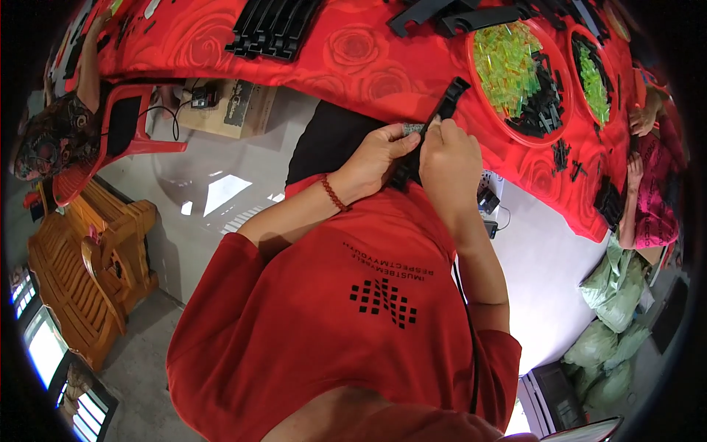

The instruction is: The person arranges black plastic components on the table, then picks up a plastic housing and installs small inserts into it by hand.

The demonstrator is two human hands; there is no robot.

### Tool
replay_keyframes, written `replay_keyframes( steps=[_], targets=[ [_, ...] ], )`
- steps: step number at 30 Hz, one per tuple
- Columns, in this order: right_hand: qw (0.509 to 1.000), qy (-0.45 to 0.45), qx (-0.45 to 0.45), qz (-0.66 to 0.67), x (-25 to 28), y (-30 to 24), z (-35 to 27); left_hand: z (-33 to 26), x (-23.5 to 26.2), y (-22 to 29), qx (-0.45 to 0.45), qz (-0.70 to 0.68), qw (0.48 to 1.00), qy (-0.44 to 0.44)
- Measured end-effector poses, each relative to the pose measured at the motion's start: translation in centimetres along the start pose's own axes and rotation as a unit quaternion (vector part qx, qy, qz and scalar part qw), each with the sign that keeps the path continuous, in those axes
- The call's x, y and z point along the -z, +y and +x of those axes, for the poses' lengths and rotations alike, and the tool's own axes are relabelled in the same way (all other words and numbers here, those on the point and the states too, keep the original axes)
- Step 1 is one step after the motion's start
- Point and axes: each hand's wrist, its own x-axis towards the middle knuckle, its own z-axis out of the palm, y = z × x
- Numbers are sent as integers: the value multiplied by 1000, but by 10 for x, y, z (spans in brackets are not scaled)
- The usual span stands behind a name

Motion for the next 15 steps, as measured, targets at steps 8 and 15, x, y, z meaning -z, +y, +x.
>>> replay_keyframes(
  steps=[8,15],
  targets=[
    [921,99,-174,336,1,-2,-13,-3,1,8,19,-29,999,-32],
    [911,133,-198,335,5,-19,-15,-9,-5,14,36,-102,991,-79]
  ],
)
